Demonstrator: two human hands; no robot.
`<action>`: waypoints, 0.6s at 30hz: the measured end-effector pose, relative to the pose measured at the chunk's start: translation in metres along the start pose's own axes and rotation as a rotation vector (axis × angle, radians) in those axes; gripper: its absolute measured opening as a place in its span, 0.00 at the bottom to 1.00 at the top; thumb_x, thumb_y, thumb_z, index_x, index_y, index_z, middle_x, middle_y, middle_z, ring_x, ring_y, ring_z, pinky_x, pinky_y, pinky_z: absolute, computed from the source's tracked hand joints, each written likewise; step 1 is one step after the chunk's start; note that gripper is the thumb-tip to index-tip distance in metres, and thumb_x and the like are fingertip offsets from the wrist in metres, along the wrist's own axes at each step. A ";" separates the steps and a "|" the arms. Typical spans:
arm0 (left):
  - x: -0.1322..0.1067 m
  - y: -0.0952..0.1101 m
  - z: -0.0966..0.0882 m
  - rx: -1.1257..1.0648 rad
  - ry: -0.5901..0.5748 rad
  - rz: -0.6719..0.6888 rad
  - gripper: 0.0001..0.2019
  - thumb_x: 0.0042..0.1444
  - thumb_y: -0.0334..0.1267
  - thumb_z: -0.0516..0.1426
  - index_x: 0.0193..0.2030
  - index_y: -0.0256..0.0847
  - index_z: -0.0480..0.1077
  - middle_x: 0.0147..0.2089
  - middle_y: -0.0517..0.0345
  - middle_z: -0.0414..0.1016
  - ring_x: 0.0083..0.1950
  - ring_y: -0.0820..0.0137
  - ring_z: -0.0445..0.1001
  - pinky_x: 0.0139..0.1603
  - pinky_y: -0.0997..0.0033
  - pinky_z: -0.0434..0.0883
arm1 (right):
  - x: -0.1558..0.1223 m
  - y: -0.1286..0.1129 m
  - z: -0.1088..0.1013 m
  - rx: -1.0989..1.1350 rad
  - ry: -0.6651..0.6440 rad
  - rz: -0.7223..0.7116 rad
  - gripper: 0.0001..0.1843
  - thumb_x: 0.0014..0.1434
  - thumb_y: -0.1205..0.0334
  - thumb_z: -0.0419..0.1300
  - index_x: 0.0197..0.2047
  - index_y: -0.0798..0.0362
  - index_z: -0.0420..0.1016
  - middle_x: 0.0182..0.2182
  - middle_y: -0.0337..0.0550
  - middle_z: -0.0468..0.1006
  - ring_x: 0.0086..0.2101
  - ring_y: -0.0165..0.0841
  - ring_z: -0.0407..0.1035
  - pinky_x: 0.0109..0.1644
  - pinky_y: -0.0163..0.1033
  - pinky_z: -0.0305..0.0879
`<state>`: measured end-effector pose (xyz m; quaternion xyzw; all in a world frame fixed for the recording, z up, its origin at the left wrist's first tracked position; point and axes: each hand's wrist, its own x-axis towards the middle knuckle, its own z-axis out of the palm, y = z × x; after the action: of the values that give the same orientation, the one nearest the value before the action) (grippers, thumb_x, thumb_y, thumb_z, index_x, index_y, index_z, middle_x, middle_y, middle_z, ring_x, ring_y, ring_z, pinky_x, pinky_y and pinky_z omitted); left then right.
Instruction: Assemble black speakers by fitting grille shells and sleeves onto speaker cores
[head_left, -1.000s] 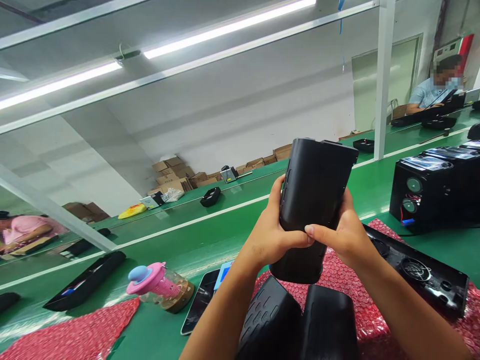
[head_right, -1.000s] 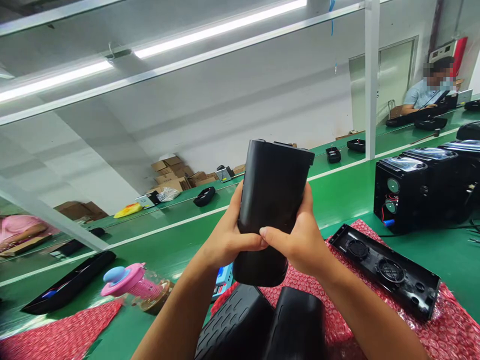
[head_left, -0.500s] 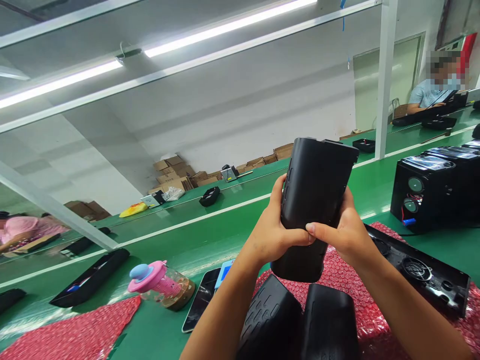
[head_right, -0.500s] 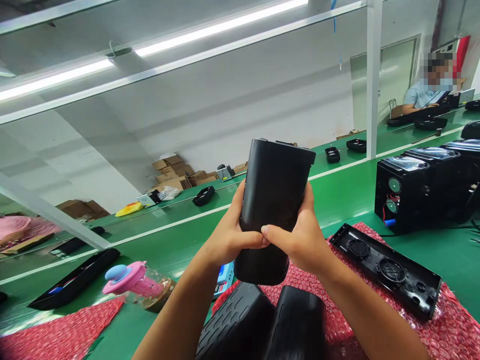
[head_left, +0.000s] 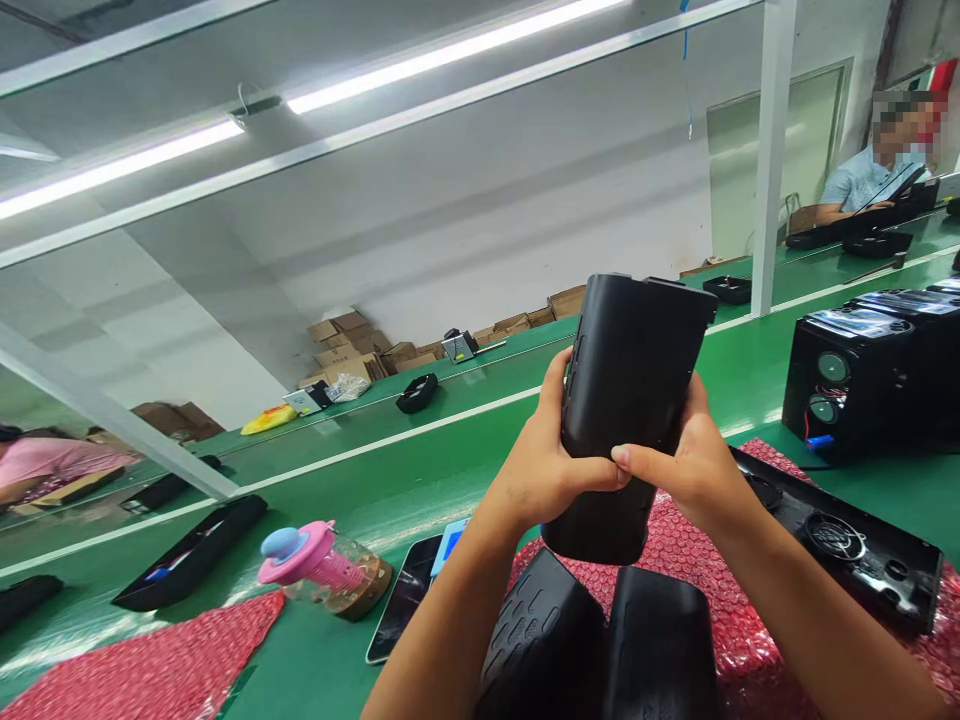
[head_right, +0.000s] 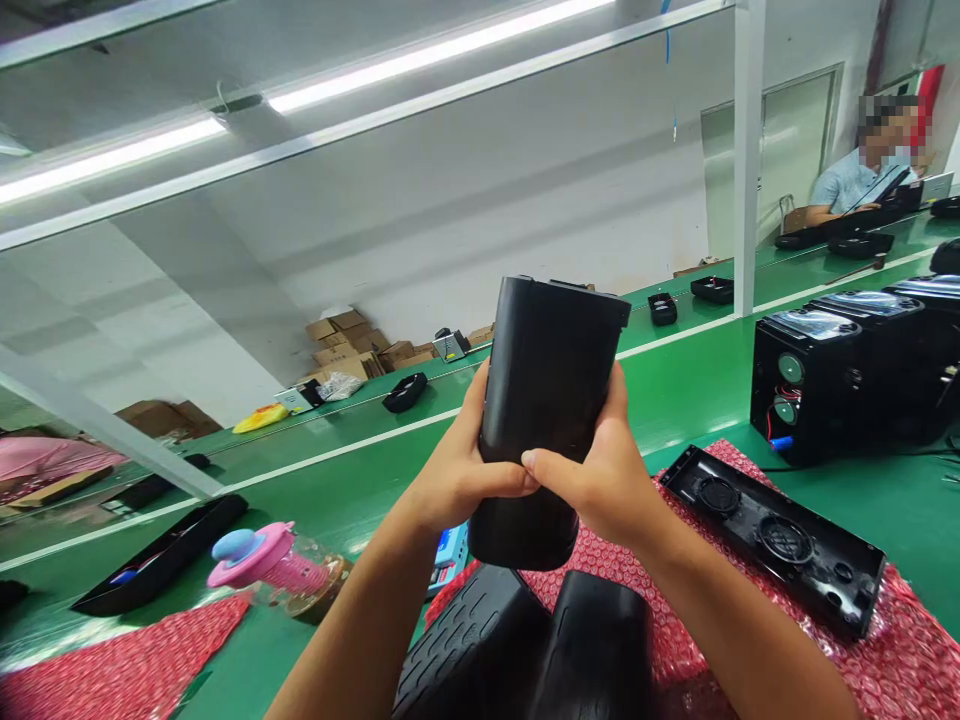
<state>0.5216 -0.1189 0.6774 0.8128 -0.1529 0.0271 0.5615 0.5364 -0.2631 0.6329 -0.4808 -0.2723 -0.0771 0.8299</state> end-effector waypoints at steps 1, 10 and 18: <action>0.000 0.000 0.000 -0.002 0.002 -0.003 0.53 0.35 0.33 0.65 0.66 0.53 0.41 0.49 0.58 0.67 0.43 0.62 0.71 0.42 0.62 0.72 | 0.000 0.000 0.000 0.004 -0.002 -0.002 0.40 0.46 0.68 0.65 0.58 0.47 0.49 0.50 0.45 0.70 0.49 0.40 0.68 0.56 0.50 0.68; 0.000 0.000 0.000 -0.011 -0.001 -0.001 0.53 0.36 0.32 0.66 0.66 0.54 0.41 0.49 0.58 0.67 0.43 0.62 0.71 0.42 0.63 0.72 | 0.000 0.000 0.001 0.043 -0.004 -0.001 0.41 0.46 0.70 0.65 0.59 0.47 0.48 0.50 0.44 0.70 0.49 0.40 0.68 0.56 0.49 0.67; -0.001 0.000 0.001 0.003 0.010 0.000 0.53 0.36 0.32 0.66 0.66 0.52 0.41 0.47 0.59 0.69 0.42 0.64 0.71 0.41 0.65 0.72 | 0.002 0.004 -0.001 0.073 -0.024 -0.016 0.41 0.45 0.72 0.65 0.58 0.46 0.49 0.49 0.44 0.70 0.48 0.40 0.69 0.55 0.50 0.67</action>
<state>0.5208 -0.1195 0.6775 0.8134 -0.1503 0.0314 0.5611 0.5404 -0.2617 0.6302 -0.4491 -0.2888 -0.0678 0.8428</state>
